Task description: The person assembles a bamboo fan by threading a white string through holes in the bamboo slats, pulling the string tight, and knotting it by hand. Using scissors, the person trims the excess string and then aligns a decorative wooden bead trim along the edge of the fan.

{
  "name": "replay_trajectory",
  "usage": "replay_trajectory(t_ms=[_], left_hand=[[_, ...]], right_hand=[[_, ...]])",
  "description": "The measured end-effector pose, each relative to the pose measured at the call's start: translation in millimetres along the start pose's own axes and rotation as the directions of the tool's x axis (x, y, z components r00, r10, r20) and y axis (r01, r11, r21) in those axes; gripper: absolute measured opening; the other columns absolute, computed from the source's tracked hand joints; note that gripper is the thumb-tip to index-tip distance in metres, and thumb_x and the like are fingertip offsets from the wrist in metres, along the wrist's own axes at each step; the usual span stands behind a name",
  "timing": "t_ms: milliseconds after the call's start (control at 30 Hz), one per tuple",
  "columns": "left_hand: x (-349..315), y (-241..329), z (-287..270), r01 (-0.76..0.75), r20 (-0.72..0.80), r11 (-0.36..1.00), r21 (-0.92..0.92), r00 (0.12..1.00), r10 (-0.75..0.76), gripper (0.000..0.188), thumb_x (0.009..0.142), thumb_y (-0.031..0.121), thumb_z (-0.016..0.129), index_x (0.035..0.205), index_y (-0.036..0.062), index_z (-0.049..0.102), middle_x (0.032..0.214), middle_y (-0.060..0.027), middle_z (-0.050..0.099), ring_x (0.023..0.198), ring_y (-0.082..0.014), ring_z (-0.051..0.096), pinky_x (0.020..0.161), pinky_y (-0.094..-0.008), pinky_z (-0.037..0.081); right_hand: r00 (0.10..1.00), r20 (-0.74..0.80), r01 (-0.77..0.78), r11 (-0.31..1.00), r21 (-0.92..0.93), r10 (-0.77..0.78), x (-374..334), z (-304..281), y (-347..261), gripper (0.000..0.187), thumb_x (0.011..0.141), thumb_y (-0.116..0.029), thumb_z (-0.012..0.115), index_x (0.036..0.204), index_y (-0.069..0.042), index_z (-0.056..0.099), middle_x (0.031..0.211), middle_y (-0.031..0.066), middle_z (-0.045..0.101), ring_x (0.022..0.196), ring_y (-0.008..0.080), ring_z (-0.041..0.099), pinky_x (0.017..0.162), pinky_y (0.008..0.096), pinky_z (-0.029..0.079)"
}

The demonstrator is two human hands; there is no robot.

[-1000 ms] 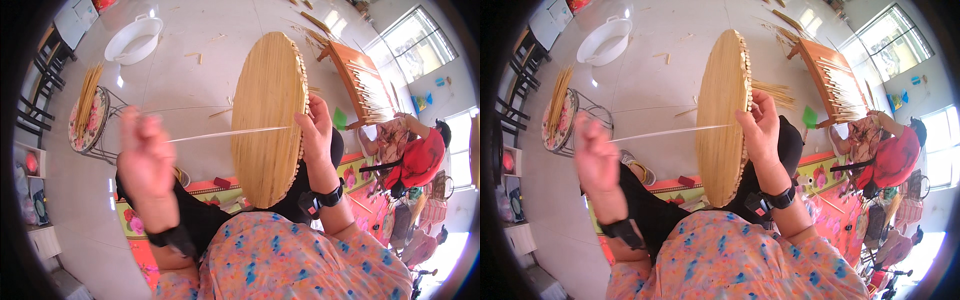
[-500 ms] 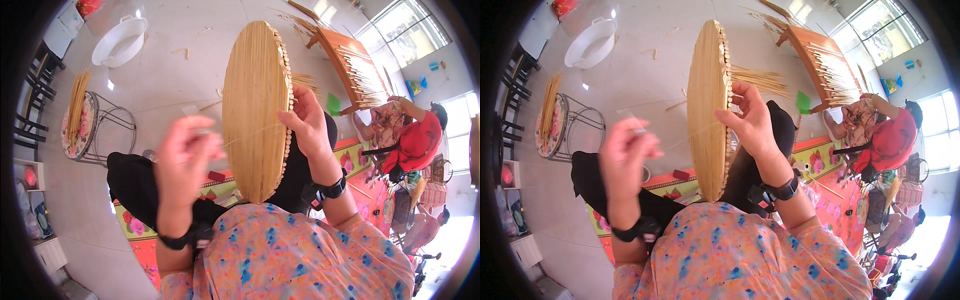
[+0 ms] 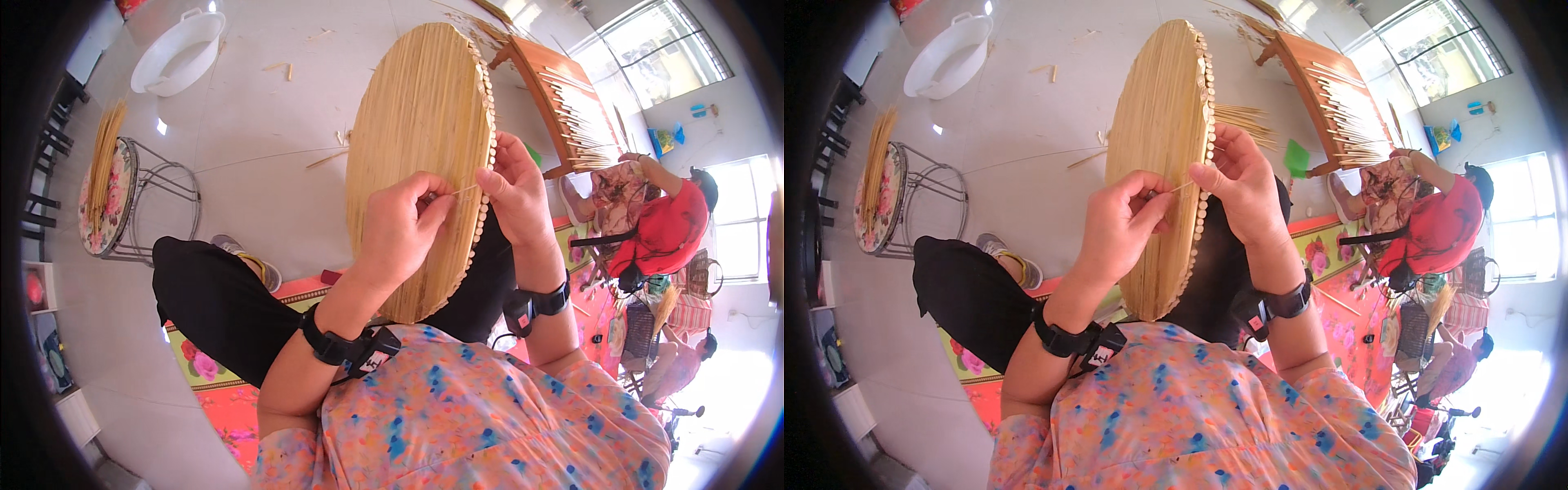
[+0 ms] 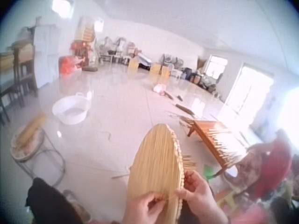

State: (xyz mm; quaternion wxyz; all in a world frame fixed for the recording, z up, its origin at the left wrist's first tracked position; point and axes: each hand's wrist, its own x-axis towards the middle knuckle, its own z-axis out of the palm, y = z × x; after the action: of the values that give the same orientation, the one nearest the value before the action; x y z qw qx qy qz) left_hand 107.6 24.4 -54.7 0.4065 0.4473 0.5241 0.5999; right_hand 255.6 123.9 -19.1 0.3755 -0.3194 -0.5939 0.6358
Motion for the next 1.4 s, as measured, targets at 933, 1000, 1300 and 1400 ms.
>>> replay_trajectory(t_ms=[933,1000,1300,1400], left_hand=[[-17.0,-16.5,32.4,0.126,0.236,0.985,-0.119,0.967,-0.096,0.015,0.087,0.008,0.073,0.083,-0.0001,0.061,0.072,-0.0025,0.065,0.064,-0.0065,0.062,0.057,-0.0217,0.049],[-17.4,-15.8,32.1,0.145,0.24,0.979,-0.143,0.965,-0.108,0.015,0.087,0.008,0.072,0.083,-0.0002,0.061,0.072,-0.0025,0.065,0.064,-0.0069,0.062,0.057,-0.0218,0.049],[-18.9,-22.1,30.1,0.216,0.249,0.944,-0.248,0.956,-0.153,0.012,0.087,0.007,0.071,0.085,-0.0017,0.062,0.072,-0.0053,0.066,0.063,-0.0095,0.063,0.058,-0.0236,0.051],[-18.4,-22.9,26.8,0.241,0.254,0.93,-0.278,0.952,-0.17,0.01,0.089,0.005,0.069,0.088,-0.0012,0.061,0.075,-0.0046,0.066,0.066,-0.009,0.064,0.06,-0.0225,0.052]], right_hand=[[0.99,0.009,-0.144,0.989,-0.031,0.144,-51.7,-10.3,-14.1,0.104,0.067,0.013,0.073,0.153,-0.001,0.016,0.144,0.0118,0.043,0.134,0.021,0.042,0.111,0.0366,0.036],[0.989,0.006,-0.145,0.989,-0.034,0.145,-51.3,-8.9,-15.0,0.104,0.067,0.014,0.071,0.154,-0.001,0.016,0.143,0.0119,0.043,0.134,0.021,0.041,0.111,0.0364,0.035],[0.992,-0.016,-0.122,0.986,-0.117,0.121,-53.5,-2.9,-15.4,0.101,0.069,0.012,0.066,0.154,-0.001,0.013,0.138,0.0122,0.047,0.13,0.0206,0.046,0.108,0.0351,0.037],[0.992,-0.028,-0.128,0.985,-0.116,0.125,-53.2,-0.9,-14.7,0.101,0.069,0.012,0.066,0.154,-0.001,0.012,0.137,0.0121,0.048,0.128,0.0205,0.047,0.107,0.035,0.038]])
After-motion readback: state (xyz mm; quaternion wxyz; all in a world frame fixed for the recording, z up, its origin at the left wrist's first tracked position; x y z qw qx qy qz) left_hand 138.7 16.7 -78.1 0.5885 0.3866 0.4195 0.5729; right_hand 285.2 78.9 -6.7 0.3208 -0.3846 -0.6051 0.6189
